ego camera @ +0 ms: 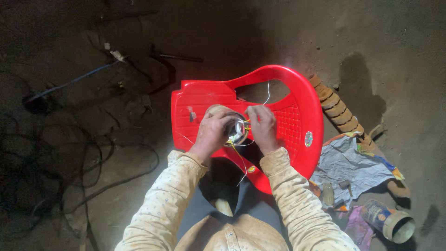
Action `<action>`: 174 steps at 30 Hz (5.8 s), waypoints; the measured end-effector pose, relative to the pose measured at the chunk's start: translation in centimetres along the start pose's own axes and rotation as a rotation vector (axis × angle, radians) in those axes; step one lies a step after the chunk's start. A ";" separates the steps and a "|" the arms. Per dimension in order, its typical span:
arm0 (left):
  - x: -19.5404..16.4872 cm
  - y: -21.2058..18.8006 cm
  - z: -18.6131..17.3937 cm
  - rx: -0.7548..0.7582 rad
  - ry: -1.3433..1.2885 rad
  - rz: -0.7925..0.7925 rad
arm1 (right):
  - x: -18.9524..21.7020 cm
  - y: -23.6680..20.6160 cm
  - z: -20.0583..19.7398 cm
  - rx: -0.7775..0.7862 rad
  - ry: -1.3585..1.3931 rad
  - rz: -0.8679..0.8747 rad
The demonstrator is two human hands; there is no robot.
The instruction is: The person sits on a red plastic chair working on a cylindrical motor-like component resting on the chair. They scrape and twist wire leads by hand, then wrap white tape around the component's rim, pressing the tape down around the wires.
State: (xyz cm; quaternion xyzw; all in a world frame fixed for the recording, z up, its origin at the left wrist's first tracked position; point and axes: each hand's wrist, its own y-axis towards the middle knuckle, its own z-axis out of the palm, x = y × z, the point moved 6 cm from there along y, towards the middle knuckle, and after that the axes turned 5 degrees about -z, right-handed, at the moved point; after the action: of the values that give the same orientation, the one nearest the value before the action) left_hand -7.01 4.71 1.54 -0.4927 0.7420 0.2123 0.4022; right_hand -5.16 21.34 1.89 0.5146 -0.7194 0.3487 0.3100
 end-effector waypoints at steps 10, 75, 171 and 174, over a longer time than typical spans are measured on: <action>1.7 0.6 2.1 0.376 -0.613 -0.327 | 3.7 -2.1 -1.4 -0.033 -0.139 -0.488; 5.8 1.3 2.6 0.664 -0.335 0.492 | 0.1 -10.1 6.3 -0.451 -0.354 -0.594; 5.5 -7.5 3.5 0.051 0.103 1.099 | -2.8 -16.1 7.1 -0.526 -0.305 -0.535; 5.3 -9.8 3.3 -0.151 0.203 1.293 | -4.4 -14.4 6.5 -0.428 -0.319 -0.262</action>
State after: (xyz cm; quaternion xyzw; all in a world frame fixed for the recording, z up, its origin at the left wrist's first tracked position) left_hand 2.11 -0.10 -3.84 0.0077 0.9057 0.4151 0.0859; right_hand 9.23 15.03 -2.68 0.5744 -0.7436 0.0606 0.3368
